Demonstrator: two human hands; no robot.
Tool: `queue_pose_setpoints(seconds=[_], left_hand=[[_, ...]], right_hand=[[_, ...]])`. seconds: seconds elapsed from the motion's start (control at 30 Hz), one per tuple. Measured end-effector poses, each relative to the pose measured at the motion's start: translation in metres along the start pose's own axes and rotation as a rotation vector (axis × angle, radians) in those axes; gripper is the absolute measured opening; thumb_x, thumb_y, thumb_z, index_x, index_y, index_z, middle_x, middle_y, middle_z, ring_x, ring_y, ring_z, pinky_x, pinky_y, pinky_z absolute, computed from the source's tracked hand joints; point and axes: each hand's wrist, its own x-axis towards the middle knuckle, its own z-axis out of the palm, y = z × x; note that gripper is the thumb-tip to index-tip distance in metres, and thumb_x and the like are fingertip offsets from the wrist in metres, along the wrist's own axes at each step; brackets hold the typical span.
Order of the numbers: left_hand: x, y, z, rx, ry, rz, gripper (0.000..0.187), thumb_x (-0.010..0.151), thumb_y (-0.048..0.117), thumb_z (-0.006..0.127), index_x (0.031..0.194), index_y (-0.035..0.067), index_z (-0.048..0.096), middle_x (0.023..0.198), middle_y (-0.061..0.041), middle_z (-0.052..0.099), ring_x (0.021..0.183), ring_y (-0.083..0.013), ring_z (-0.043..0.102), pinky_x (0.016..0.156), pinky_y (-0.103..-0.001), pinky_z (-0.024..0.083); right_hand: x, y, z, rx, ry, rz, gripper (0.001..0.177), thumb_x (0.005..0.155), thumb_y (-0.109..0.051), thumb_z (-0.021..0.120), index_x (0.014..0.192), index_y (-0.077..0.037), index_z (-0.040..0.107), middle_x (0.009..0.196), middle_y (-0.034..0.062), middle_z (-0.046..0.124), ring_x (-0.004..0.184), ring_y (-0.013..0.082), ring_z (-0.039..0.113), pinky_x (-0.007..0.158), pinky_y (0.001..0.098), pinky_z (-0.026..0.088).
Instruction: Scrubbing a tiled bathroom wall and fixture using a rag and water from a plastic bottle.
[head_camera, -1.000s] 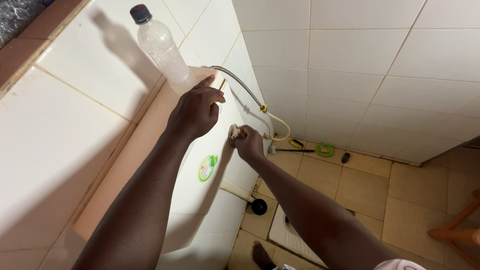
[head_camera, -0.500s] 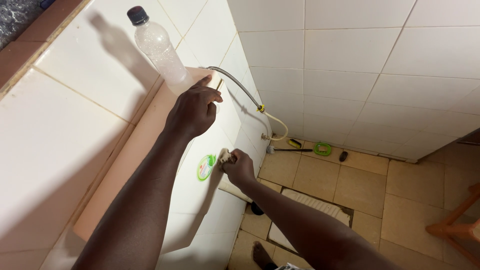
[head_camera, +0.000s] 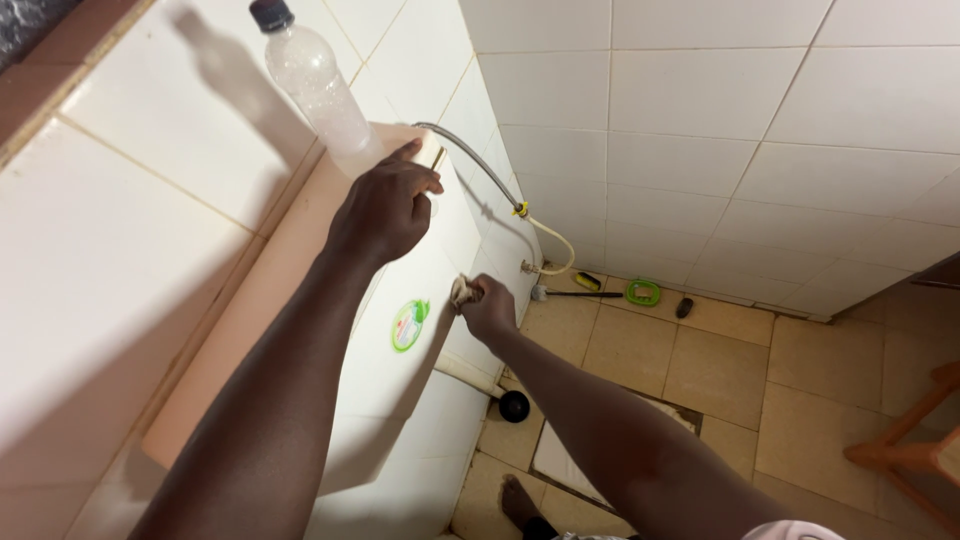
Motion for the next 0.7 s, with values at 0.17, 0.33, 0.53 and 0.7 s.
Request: queue_pose_setpoints(seconds=[0.17, 0.33, 0.53, 0.7], left_hand=[[-0.005, 0.006, -0.003, 0.000, 0.011, -0.002, 0.023, 0.089, -0.001, 0.054, 0.095, 0.006, 0.075, 0.119, -0.008, 0.075, 0.144, -0.0257, 0.049, 0.110, -0.042, 0.048], [-0.002, 0.004, -0.002, 0.005, 0.002, -0.003, 0.026, 0.087, -0.001, 0.054, 0.096, 0.007, 0.076, 0.120, -0.008, 0.074, 0.144, -0.0258, 0.047, 0.110, -0.042, 0.047], [-0.001, 0.003, -0.001, 0.008, -0.014, -0.006, 0.025, 0.087, 0.000, 0.053, 0.096, 0.007, 0.076, 0.120, -0.007, 0.074, 0.144, -0.0251, 0.047, 0.111, -0.042, 0.047], [-0.001, 0.004, -0.001, 0.012, -0.020, -0.028, 0.026, 0.089, 0.000, 0.052, 0.096, 0.007, 0.076, 0.121, -0.005, 0.075, 0.145, -0.0243, 0.047, 0.110, -0.041, 0.047]], right_hand=[[-0.025, 0.011, 0.017, 0.192, -0.153, 0.261, 0.018, 0.085, 0.001, 0.071, 0.103, 0.002, 0.065, 0.095, 0.0167, 0.074, 0.080, 0.0227, 0.075, 0.070, 0.0350, 0.063], [-0.026, -0.018, 0.013, 0.446, -0.214, 0.391, 0.016, 0.088, 0.005, 0.064, 0.103, 0.003, 0.061, 0.095, 0.0185, 0.071, 0.079, 0.0250, 0.076, 0.069, 0.0340, 0.068], [0.014, -0.045, -0.004, 0.581, -0.199, 0.316, 0.014, 0.087, 0.003, 0.065, 0.099, 0.006, 0.059, 0.089, 0.0217, 0.069, 0.073, 0.0280, 0.071, 0.065, 0.0395, 0.063], [0.032, -0.047, -0.019, 0.249, -0.044, 0.041, 0.018, 0.081, 0.002, 0.072, 0.097, -0.001, 0.064, 0.093, 0.0148, 0.073, 0.076, 0.0189, 0.073, 0.066, 0.0323, 0.063]])
